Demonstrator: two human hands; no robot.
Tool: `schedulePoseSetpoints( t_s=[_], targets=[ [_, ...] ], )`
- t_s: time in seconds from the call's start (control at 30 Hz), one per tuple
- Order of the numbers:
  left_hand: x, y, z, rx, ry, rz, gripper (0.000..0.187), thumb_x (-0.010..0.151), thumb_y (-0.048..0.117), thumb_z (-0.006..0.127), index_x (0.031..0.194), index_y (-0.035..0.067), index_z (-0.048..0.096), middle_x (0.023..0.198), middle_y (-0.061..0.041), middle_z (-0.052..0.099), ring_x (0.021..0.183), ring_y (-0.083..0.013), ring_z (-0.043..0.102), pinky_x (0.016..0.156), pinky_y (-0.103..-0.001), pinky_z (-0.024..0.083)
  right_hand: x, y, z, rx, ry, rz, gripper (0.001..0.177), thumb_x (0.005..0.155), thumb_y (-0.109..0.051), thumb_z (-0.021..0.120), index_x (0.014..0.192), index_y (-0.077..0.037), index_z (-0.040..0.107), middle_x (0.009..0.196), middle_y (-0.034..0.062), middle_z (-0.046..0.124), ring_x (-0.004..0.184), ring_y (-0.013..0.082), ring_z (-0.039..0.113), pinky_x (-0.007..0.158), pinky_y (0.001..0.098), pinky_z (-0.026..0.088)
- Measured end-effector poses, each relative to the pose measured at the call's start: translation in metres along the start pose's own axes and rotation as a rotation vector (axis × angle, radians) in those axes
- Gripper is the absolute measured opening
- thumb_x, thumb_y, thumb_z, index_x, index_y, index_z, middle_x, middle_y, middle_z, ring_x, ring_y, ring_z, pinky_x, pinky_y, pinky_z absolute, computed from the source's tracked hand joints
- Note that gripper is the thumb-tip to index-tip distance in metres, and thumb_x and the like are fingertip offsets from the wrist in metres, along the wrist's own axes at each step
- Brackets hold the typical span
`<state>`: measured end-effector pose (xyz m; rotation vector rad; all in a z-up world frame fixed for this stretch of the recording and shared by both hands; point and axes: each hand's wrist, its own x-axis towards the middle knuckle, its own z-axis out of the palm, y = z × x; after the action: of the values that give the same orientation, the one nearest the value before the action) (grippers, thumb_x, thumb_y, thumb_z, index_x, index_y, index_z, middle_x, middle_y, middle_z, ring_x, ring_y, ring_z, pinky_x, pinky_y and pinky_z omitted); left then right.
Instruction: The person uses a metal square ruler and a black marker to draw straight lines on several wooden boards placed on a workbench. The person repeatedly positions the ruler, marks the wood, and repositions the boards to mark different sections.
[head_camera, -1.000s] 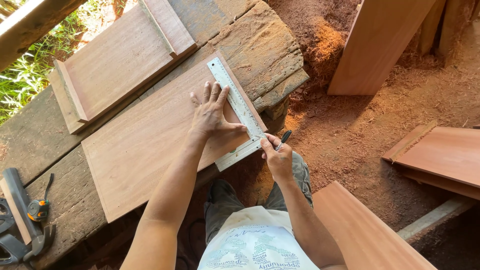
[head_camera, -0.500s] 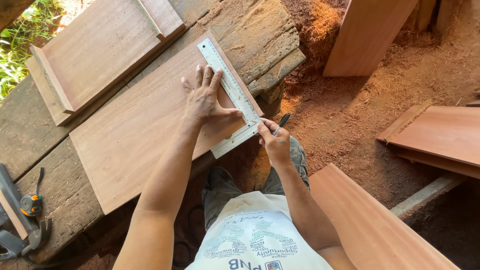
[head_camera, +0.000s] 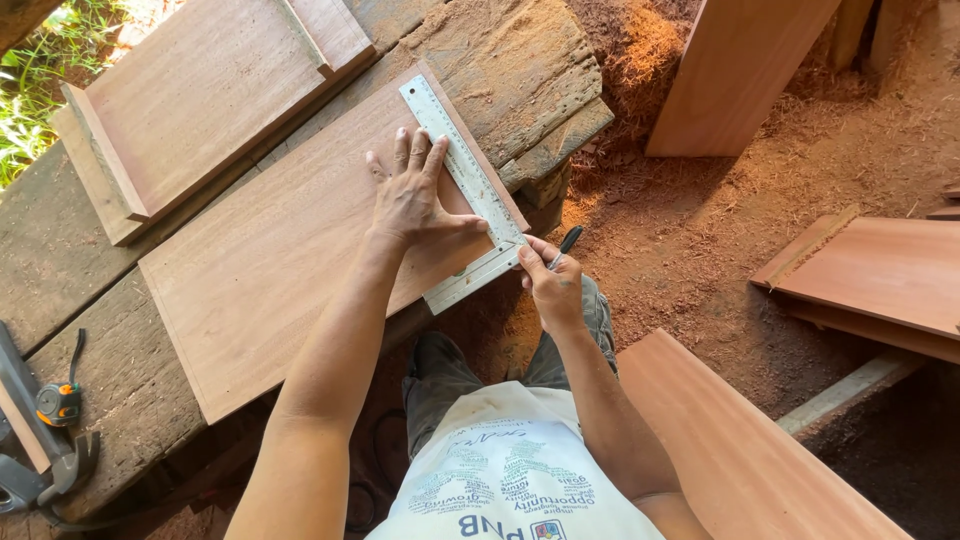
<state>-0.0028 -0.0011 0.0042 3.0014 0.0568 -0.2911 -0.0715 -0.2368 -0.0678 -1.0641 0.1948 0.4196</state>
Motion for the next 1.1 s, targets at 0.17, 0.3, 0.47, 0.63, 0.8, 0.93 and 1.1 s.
schedulePoseSetpoints(
  t_s=[0.17,0.3,0.47,0.63,0.8,0.93,1.1],
  targets=[
    [0.002,-0.001,0.002,0.019,-0.005,-0.001,0.155,0.039,0.101,0.067,0.16,0.013,0.031,0.167,-0.024,0.02,0.157,-0.0411,0.006,0.113,-0.08,-0.003,0.001,-0.003,-0.001,-0.012,-0.01,0.024,0.025,0.099,-0.016,0.066,0.118,-0.002,0.072,0.086,-0.0021,0.068,0.062,0.0028,0.051,0.053,0.0177,0.042],
    [0.004,0.005,-0.013,0.031,-0.056,0.0,0.154,0.04,0.099,0.069,0.16,0.012,0.028,0.167,-0.024,0.018,0.156,-0.042,0.005,0.111,-0.082,-0.001,0.018,-0.034,-0.027,-0.155,0.216,-0.001,0.028,0.102,-0.028,0.056,0.109,-0.006,0.071,0.08,0.004,0.071,0.053,0.0095,0.051,0.043,0.0242,0.041],
    [0.002,0.013,-0.029,-0.007,-0.148,-0.039,0.152,0.041,0.093,0.076,0.161,0.012,0.027,0.169,-0.022,0.018,0.157,-0.0421,0.005,0.11,-0.084,0.006,0.045,-0.05,-0.057,-0.285,0.212,-0.559,0.067,0.119,-0.047,0.022,0.11,-0.004,0.072,0.087,0.0046,0.069,0.075,0.0121,0.061,0.069,0.0238,0.053],
    [0.005,0.015,-0.03,-0.023,-0.165,-0.058,0.153,0.04,0.09,0.079,0.16,0.011,0.027,0.167,-0.023,0.018,0.156,-0.0421,0.005,0.11,-0.083,0.006,0.055,-0.052,-0.032,-0.585,-0.037,-0.506,0.045,0.114,-0.035,0.04,0.101,-0.003,0.069,0.081,0.0052,0.068,0.067,0.013,0.063,0.053,0.0241,0.053],
    [0.003,0.016,-0.032,-0.028,-0.174,-0.063,0.152,0.039,0.09,0.08,0.159,0.012,0.028,0.167,-0.023,0.018,0.156,-0.0424,0.005,0.11,-0.083,0.007,0.044,-0.062,-0.007,-0.698,-0.11,-0.43,0.026,0.106,-0.02,0.052,0.1,-0.002,0.071,0.081,0.0049,0.071,0.064,0.0111,0.065,0.05,0.0255,0.053],
    [0.004,0.015,-0.03,-0.033,-0.157,-0.058,0.153,0.039,0.09,0.079,0.16,0.011,0.029,0.167,-0.024,0.018,0.156,-0.0432,0.006,0.11,-0.084,0.008,0.039,-0.068,0.001,-0.689,-0.111,-0.415,0.022,0.105,-0.017,0.057,0.102,0.0,0.072,0.081,0.0052,0.073,0.071,0.0094,0.064,0.061,0.0257,0.052],
    [0.009,0.009,-0.019,-0.023,-0.173,-0.055,0.157,0.036,0.095,0.075,0.16,0.012,0.027,0.166,-0.024,0.017,0.155,-0.0431,0.004,0.108,-0.085,0.006,0.037,-0.074,0.008,-0.706,-0.114,-0.355,0.021,0.103,-0.016,0.059,0.103,0.0,0.072,0.08,0.0057,0.073,0.07,0.009,0.065,0.06,0.0253,0.052]
  ],
)
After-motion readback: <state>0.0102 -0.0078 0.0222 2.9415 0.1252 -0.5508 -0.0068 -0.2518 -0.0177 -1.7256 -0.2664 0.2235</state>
